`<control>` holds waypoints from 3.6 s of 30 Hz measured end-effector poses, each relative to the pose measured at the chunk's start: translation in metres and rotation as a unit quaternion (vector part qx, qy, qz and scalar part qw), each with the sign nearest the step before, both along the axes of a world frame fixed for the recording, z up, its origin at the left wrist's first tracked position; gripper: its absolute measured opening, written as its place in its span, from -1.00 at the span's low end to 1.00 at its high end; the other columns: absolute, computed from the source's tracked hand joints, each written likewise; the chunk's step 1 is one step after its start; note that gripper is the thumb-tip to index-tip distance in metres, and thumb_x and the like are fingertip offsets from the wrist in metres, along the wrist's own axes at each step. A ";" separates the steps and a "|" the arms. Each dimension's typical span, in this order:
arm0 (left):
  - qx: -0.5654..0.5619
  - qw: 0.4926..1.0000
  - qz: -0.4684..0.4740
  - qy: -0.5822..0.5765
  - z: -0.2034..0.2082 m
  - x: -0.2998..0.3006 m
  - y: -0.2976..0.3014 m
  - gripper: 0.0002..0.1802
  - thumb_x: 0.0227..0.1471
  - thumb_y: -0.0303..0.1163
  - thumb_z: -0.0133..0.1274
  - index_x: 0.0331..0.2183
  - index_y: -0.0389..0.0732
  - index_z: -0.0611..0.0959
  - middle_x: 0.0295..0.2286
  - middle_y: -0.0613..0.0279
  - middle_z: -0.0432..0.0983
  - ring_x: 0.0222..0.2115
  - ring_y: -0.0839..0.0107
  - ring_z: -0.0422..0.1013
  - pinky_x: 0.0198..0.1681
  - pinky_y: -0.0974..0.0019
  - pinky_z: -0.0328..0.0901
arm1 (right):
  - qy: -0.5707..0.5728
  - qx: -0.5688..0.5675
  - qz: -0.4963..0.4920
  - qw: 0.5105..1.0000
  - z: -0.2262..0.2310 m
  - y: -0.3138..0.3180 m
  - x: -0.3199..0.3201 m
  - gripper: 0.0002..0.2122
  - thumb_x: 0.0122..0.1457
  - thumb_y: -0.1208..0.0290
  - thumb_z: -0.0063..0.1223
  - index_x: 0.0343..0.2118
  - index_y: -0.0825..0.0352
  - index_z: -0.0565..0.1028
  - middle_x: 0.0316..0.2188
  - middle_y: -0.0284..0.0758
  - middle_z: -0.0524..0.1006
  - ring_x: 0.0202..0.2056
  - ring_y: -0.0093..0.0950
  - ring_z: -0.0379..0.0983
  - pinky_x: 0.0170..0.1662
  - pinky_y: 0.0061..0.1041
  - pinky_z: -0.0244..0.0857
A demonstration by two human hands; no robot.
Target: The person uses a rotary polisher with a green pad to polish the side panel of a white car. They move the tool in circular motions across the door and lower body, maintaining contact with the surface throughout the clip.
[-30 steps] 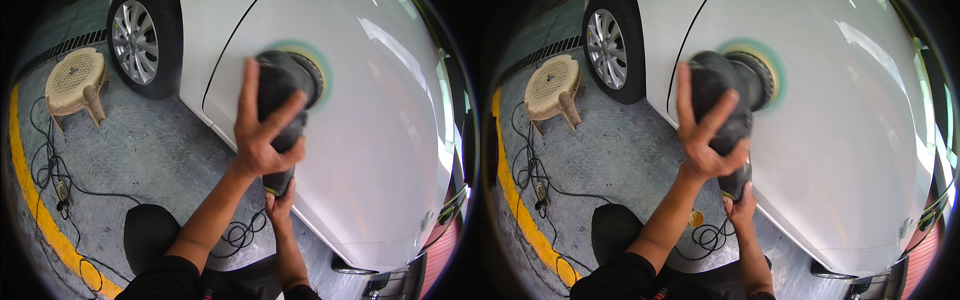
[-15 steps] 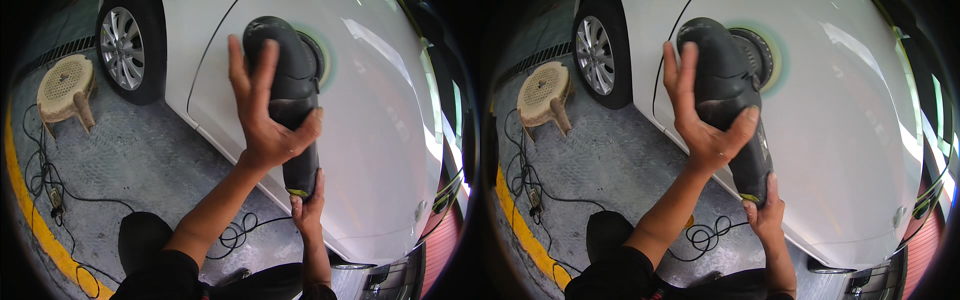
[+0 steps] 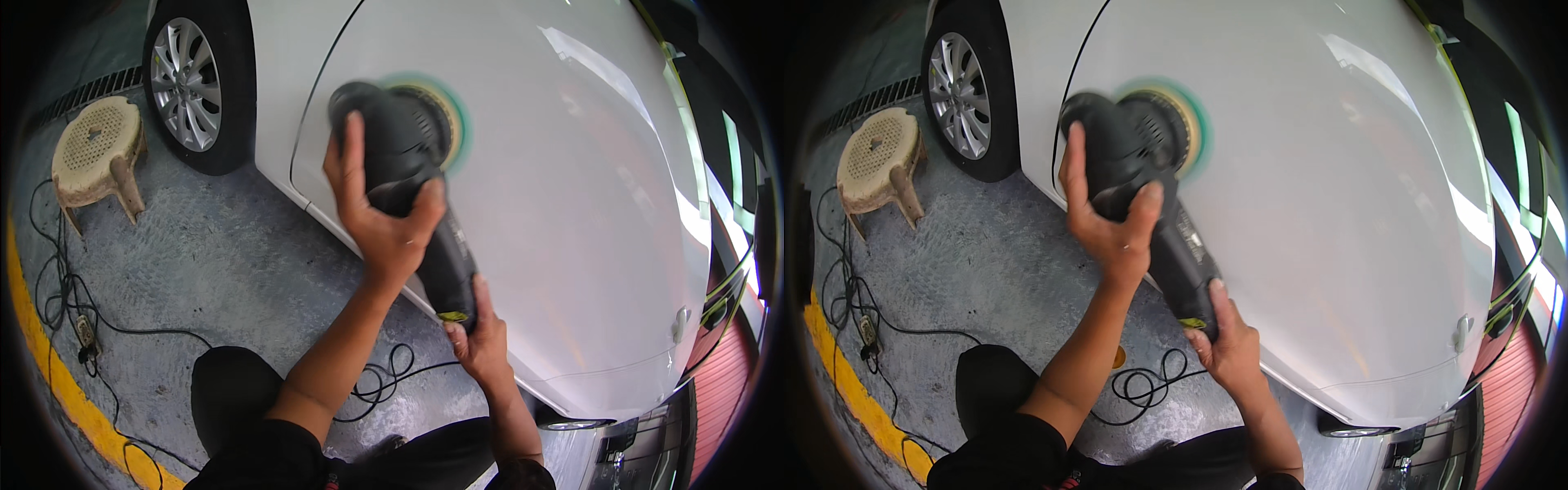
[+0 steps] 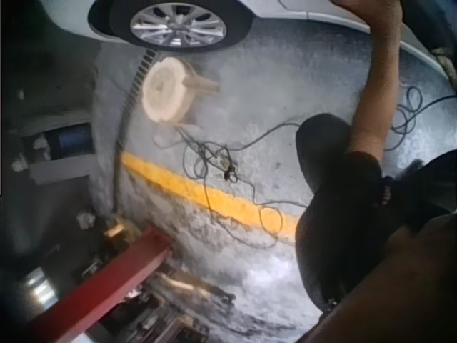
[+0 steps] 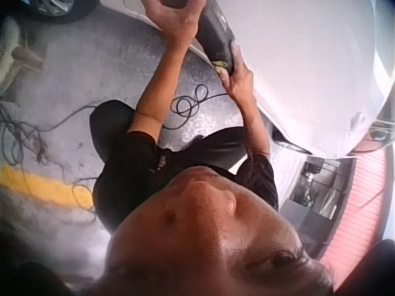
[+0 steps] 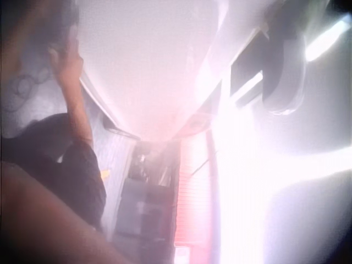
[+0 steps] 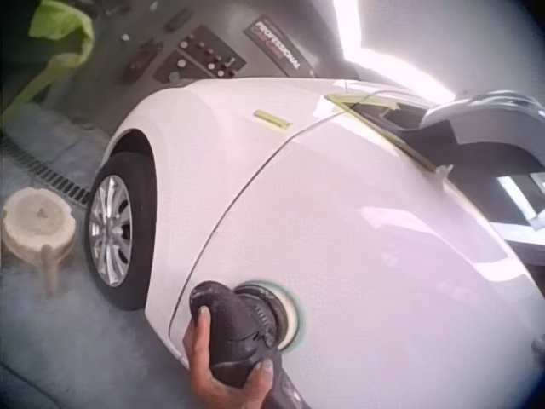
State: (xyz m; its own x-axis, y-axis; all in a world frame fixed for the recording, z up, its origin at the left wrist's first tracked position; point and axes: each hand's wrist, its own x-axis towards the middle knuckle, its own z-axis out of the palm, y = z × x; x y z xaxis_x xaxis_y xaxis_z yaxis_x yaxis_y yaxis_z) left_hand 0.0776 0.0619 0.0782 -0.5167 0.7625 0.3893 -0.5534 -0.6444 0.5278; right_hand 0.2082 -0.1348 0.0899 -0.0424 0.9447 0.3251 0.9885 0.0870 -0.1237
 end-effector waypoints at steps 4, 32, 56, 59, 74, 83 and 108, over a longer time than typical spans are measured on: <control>-0.048 0.998 -0.026 -0.025 -0.014 0.005 -0.011 0.03 -0.14 -0.43 0.28 0.37 -0.27 0.25 0.21 -0.16 0.09 0.20 -0.03 0.27 0.21 0.00 0.38 | -0.046 -0.045 -0.015 0.998 0.027 -0.012 -0.004 -0.19 0.21 0.13 0.30 0.44 0.17 0.09 -0.10 -0.03 0.59 -0.24 0.01 0.63 -0.25 -0.22 0.55; 0.006 0.997 0.073 0.030 -0.009 0.015 -0.010 0.02 -0.21 -0.40 0.33 0.33 -0.25 0.35 0.22 -0.31 0.08 0.22 -0.20 0.21 0.20 -0.09 0.29 | 0.039 -0.007 -0.031 0.999 -0.007 -0.027 0.023 -0.22 0.32 0.08 0.13 0.43 0.38 0.02 -0.07 0.18 0.57 -0.19 0.12 0.62 -0.18 -0.16 0.52; -0.276 0.955 -0.084 0.062 -0.144 0.049 -0.097 0.23 0.05 -0.23 0.34 0.44 -0.30 -0.13 0.35 -0.35 -0.03 0.35 -0.13 0.06 0.39 -0.04 0.05 | -0.168 -0.084 -0.001 0.982 -0.139 -0.097 0.111 -0.21 0.13 -0.07 0.29 0.35 0.20 0.27 0.01 0.21 0.49 -0.20 0.11 0.59 -0.30 -0.07 0.50; -0.330 0.930 -0.160 -0.017 -0.152 0.050 -0.115 0.18 0.12 -0.25 0.27 0.45 -0.24 -0.18 0.35 -0.29 -0.06 0.36 -0.09 0.01 0.40 -0.07 0.01 | -0.175 -0.094 0.005 0.980 -0.143 -0.116 0.110 -0.25 0.14 -0.05 0.29 0.34 0.14 0.28 -0.07 0.14 0.51 -0.23 0.07 0.58 -0.34 -0.08 0.48; -0.404 0.882 -0.149 -0.191 -0.300 -0.015 0.034 0.06 0.08 -0.11 0.24 0.43 -0.16 0.05 0.26 -0.16 0.20 0.16 0.00 0.36 0.11 0.05 0.42 | -0.248 -0.196 0.023 0.949 -0.209 0.076 -0.005 -0.40 0.27 -0.07 0.11 0.36 -0.38 0.20 -0.39 -0.23 0.43 -0.45 -0.30 0.56 -0.47 -0.31 0.51; -0.441 0.857 -0.179 -0.195 -0.300 0.037 -0.035 0.07 0.06 -0.08 0.24 0.43 -0.14 0.07 0.27 -0.10 0.18 0.22 0.04 0.27 0.22 0.05 0.32 | -0.245 -0.177 0.018 0.953 -0.199 0.004 0.036 -0.39 0.17 -0.04 0.25 0.31 -0.29 0.37 -0.44 -0.26 0.41 -0.52 -0.35 0.52 -0.50 -0.37 0.46; -0.359 0.916 -0.090 -0.154 -0.291 -0.043 0.067 0.09 0.07 -0.14 0.21 0.44 -0.19 0.00 0.24 -0.19 0.19 0.17 0.00 0.35 0.13 0.04 0.41 | -0.197 -0.132 0.059 0.970 -0.243 0.112 -0.011 -0.38 0.18 0.00 0.26 0.32 -0.23 0.33 -0.37 -0.19 0.45 -0.44 -0.26 0.55 -0.44 -0.30 0.48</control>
State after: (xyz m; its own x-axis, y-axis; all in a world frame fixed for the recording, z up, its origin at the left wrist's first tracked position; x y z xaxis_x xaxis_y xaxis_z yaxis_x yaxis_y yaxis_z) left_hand 0.0342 0.1292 -0.2131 -0.3583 0.8487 -0.3890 -0.8106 -0.0761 0.5806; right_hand 0.1970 -0.0225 -0.1528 -0.2279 0.9736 0.0089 0.9486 0.2200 0.2277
